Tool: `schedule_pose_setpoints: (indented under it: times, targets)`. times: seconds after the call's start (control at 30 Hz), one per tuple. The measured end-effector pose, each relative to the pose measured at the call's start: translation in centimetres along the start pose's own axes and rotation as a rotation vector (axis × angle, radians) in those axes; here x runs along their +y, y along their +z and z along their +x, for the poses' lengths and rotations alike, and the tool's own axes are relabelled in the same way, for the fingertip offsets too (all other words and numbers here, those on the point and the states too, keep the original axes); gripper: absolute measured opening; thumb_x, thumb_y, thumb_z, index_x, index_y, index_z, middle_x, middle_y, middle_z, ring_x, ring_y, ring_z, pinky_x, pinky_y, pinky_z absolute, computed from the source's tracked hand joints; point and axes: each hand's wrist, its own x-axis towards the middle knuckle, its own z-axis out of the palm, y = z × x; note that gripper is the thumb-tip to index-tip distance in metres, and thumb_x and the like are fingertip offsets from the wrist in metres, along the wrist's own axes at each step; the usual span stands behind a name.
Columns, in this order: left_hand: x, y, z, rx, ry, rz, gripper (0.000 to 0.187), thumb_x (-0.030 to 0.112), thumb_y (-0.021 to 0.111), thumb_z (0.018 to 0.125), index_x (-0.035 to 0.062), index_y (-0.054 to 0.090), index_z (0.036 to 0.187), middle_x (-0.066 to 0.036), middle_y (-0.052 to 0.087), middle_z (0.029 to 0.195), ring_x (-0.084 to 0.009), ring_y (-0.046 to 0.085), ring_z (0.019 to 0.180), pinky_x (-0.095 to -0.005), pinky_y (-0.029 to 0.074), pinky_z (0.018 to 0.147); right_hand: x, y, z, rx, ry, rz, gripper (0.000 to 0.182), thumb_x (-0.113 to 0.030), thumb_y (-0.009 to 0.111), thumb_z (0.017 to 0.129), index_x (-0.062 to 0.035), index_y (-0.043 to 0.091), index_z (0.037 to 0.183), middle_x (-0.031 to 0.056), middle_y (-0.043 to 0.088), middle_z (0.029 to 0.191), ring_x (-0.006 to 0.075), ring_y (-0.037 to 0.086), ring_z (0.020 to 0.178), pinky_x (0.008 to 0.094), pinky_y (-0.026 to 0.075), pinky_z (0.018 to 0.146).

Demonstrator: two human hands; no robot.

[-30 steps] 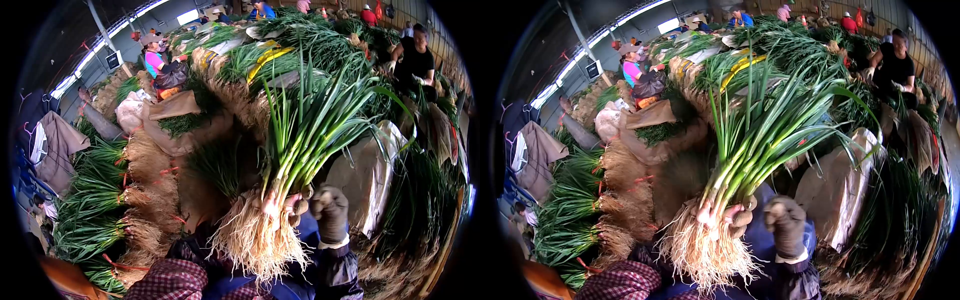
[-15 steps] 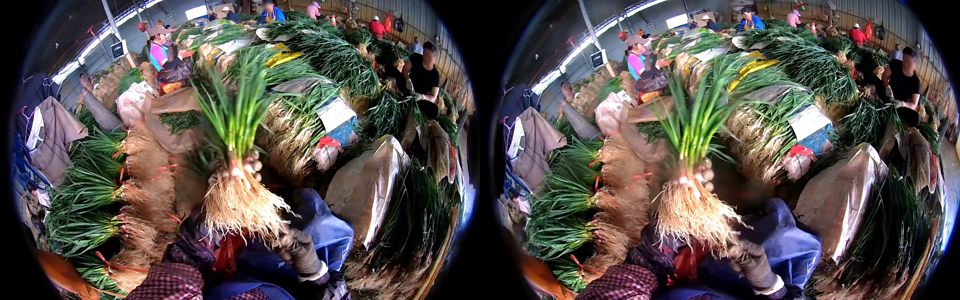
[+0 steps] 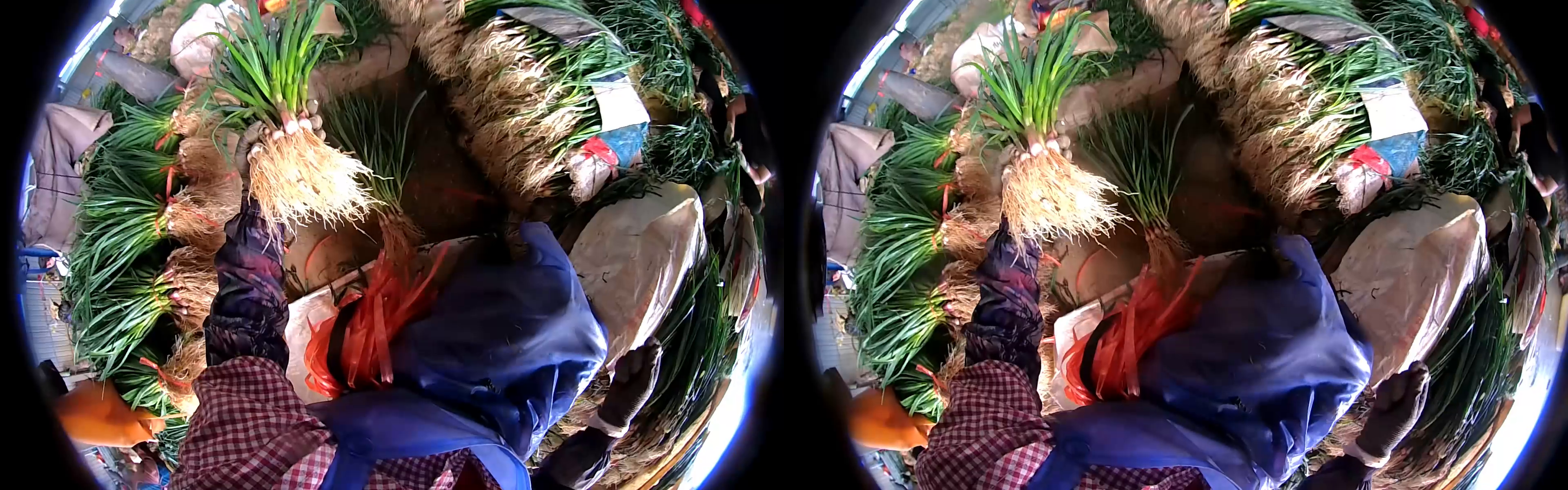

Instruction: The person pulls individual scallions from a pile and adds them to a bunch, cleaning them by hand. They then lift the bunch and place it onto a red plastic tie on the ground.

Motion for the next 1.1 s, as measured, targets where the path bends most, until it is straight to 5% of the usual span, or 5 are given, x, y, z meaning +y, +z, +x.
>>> schedule_pose_setpoints:
  times: [0.23,0.3,0.4,0.7,1.1]
  targets:
    - [-7.0,-6.4,0.9,0.604,0.124,0.418,0.044,0.017,0.056,0.087,-0.0079,0.049,0.122,-0.022,0.058,0.114,-0.0278,0.063,0.091,-0.0382,0.057,0.078,0.1,-5.6,0.9,0.165,0.177,-0.200,0.020,-0.026,0.050,0.099,-0.0086,0.059,0.096,-0.0074,0.038,0.062,0.0015,0.034,0.050,0.0167,0.025,0.043]
    - [-10.6,-12.9,0.0,0.709,0.040,0.346,0.041,0.018,0.057,0.087,-0.0070,0.050,0.119,-0.021,0.059,0.110,-0.0270,0.063,0.087,-0.0374,0.057,0.075,0.9,-10.3,1.3,-0.025,-0.191,-0.975,0.024,-0.030,0.049,0.099,-0.0083,0.059,0.103,-0.0065,0.040,0.061,0.0030,0.035,0.048,0.0179,0.028,0.042]
    - [-16.9,-23.5,-2.7,0.779,-0.080,0.173,0.036,0.018,0.058,0.087,-0.0057,0.053,0.114,-0.019,0.060,0.104,-0.0256,0.062,0.081,-0.0362,0.056,0.072,0.3,-8.8,0.7,0.248,0.195,-0.625,0.026,-0.033,0.051,0.098,-0.0086,0.059,0.099,-0.0047,0.043,0.061,0.0053,0.038,0.047,0.0190,0.030,0.042]
    - [-22.9,-36.7,-6.7,0.720,-0.213,-0.095,0.024,0.020,0.062,0.088,-0.0017,0.060,0.098,-0.013,0.064,0.085,-0.0216,0.059,0.063,-0.0325,0.053,0.061,0.6,-7.6,0.1,0.201,0.266,-0.588,0.027,-0.032,0.054,0.097,-0.0060,0.061,0.098,-0.0030,0.047,0.060,0.0062,0.041,0.047,0.0204,0.031,0.042]
    - [-21.6,-25.6,-2.9,1.468,-0.186,0.909,0.030,0.028,0.067,0.087,0.0033,0.061,0.104,-0.007,0.066,0.080,-0.0158,0.060,0.058,-0.0291,0.046,0.049,0.4,-9.1,-0.7,0.313,0.300,-0.581,0.027,-0.032,0.053,0.098,-0.0067,0.060,0.096,-0.0037,0.046,0.060,0.0065,0.041,0.048,0.0203,0.033,0.043]
